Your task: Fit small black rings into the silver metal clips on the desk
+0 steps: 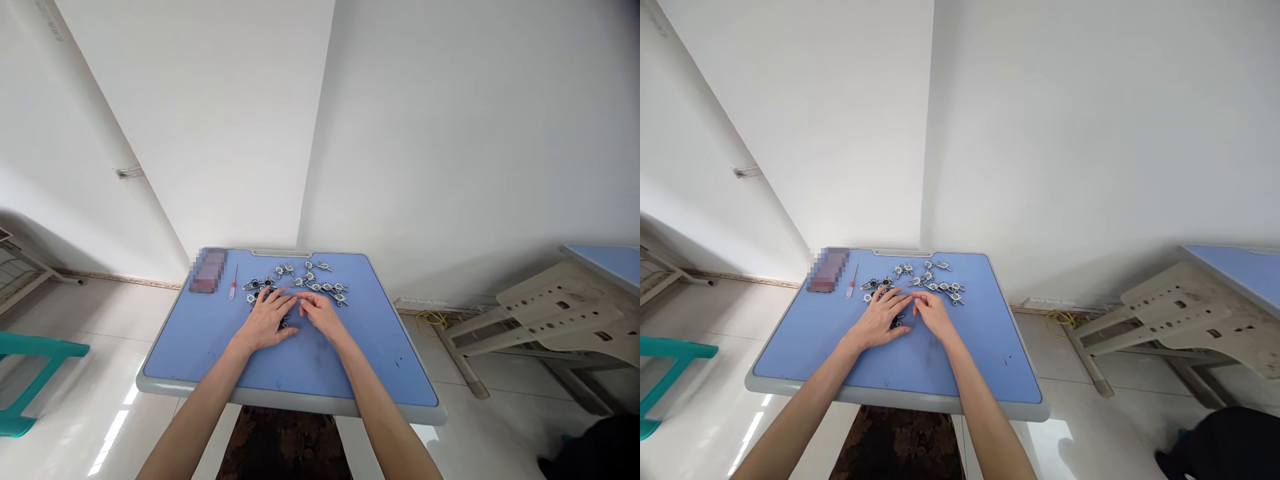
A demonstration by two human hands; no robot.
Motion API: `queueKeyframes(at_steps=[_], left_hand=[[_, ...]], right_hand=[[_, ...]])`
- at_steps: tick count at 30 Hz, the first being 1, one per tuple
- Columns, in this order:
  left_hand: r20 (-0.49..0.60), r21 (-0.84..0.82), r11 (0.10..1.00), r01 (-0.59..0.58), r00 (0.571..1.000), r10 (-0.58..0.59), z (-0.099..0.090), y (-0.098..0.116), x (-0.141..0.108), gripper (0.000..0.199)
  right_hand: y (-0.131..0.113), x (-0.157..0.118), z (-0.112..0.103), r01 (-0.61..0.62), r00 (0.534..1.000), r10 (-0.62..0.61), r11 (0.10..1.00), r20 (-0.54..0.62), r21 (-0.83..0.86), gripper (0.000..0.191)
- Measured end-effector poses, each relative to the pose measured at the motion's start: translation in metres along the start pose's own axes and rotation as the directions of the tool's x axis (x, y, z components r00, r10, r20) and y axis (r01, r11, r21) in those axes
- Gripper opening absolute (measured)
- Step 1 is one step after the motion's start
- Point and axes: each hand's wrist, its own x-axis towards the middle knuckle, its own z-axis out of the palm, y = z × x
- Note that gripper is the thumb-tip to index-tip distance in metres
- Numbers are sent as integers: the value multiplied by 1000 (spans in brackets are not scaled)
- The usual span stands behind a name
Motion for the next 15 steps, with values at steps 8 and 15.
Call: queueKeyframes(at_steps=[8,15], left_hand=[[-40,47,998,35,999,-33,9,2,1,36],[-82,86,996,31,996,-24,10,4,4,15]], right_hand=[[-7,-2,-3,-1,996,13,992,-92,127,37],[-14,-3,-4,12,985,30,972,-170,236,34]])
